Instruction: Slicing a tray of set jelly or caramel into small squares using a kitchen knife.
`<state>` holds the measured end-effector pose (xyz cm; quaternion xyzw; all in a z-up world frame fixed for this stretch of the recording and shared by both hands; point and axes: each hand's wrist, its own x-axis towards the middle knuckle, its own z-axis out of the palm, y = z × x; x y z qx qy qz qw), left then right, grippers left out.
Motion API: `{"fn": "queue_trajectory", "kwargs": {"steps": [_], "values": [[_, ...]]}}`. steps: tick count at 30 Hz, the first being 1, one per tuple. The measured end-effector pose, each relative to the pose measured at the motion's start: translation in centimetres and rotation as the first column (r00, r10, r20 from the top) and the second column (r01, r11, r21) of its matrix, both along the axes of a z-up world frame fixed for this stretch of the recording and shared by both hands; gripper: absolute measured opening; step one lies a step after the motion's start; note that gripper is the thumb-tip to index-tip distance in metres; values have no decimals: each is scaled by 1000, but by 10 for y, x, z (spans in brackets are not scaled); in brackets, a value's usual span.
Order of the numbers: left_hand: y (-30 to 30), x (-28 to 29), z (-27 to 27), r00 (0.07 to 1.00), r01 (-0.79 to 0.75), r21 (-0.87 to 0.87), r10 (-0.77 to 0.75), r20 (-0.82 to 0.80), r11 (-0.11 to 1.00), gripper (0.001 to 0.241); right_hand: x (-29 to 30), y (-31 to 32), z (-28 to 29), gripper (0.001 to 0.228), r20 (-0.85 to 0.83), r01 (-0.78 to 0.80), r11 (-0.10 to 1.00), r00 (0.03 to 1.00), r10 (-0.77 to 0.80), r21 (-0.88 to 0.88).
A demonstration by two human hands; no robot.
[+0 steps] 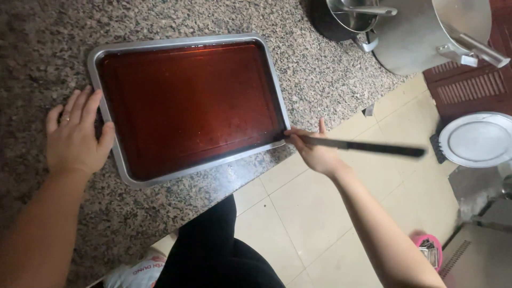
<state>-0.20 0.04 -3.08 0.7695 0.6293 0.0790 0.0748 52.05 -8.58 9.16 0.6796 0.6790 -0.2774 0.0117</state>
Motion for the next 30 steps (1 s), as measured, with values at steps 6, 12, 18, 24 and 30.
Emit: {"fn": "queue_trajectory", "kwargs": {"steps": [6,12,18,24,30], "values": [[3,0,16,994,41,-62,-35,101,997,66,-13,43,1,37,-129,85,986,989,-66,146],[1,2,34,983,62,-96,-44,177,994,65,-34,73,-4,38,-133,113,977,987,-90,179],[4,-1,29,984,78,-115,-58,170,990,66,-10,21,-5,38,-52,61,995,997,-57,77],[5,0,29,984,65,-113,-45,170,992,65,-4,28,13,38,41,-98,994,994,99,-46],[3,1,31,984,53,-85,-38,175,995,65,-15,117,16,43,-154,73,970,987,-38,231]]}}
